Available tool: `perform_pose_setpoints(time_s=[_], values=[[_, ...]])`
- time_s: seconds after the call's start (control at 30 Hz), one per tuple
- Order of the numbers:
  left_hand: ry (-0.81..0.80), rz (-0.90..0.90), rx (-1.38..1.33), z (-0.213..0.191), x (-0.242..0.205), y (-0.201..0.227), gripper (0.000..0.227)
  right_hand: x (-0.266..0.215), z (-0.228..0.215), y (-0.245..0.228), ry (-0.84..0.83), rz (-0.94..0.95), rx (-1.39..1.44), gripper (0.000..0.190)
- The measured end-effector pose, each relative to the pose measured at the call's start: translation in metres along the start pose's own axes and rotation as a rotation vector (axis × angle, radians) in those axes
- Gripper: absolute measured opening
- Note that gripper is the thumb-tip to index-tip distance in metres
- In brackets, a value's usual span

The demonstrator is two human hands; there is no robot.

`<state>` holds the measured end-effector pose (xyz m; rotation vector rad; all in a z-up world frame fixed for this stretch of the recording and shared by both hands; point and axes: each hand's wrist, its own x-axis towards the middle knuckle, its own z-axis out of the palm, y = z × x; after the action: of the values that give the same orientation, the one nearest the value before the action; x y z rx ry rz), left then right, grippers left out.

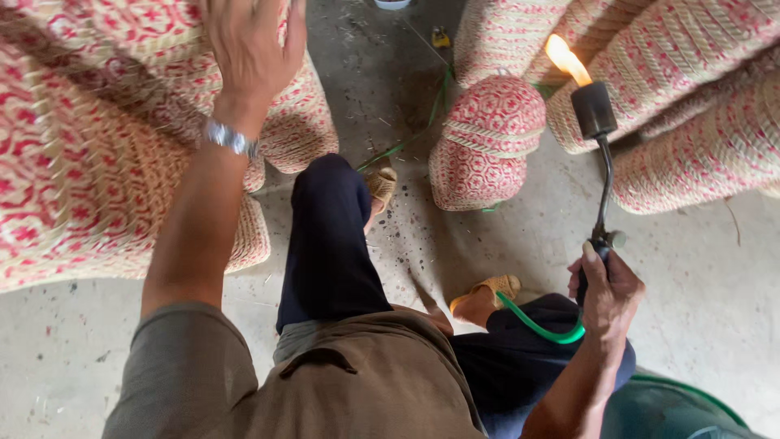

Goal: The person uses a blowtorch to sear the surface of woven baskets. They hold the basket with one hand and the torch with the other, rotating the basket to apply flame to different areas.

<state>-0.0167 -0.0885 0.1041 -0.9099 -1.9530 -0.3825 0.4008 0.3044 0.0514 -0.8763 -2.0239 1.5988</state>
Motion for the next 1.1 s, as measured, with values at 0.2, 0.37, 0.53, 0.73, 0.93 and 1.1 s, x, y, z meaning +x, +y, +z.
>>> perform_pose_setpoints(time_s=[0.2,0.37,0.53,0.73,0.93,1.1], values=[[-0.618,-0.501,-0.747,0.078,-0.103,0.138,0.041,0.023,0.004,0.019,0.084,0.034,0.206,0.018],[-0.965,-0.678,-1.06,0.184,-0.176,0.226,0.047,0.033,0.015,0.034,0.118,0.05,0.142,0.025],[-0.822,-0.691,-1.393,0.26,-0.183,0.278,0.061,0.044,0.01,0.048,0.105,0.076,0.127,0.027],[-0.614,-0.547,-0.771,0.361,-0.141,0.28,0.069,0.055,0.011,0.047,0.168,0.14,0.072,0.025],[-0.784,-0.579,-0.631,0.442,-0.09,0.265,0.059,0.061,0.007,0.037,0.226,0.276,-0.015,0.028],[-0.929,-0.238,-0.338,0.489,-0.075,0.259,0.056,0.066,0.007,0.039,0.253,0.37,-0.034,0.028]])
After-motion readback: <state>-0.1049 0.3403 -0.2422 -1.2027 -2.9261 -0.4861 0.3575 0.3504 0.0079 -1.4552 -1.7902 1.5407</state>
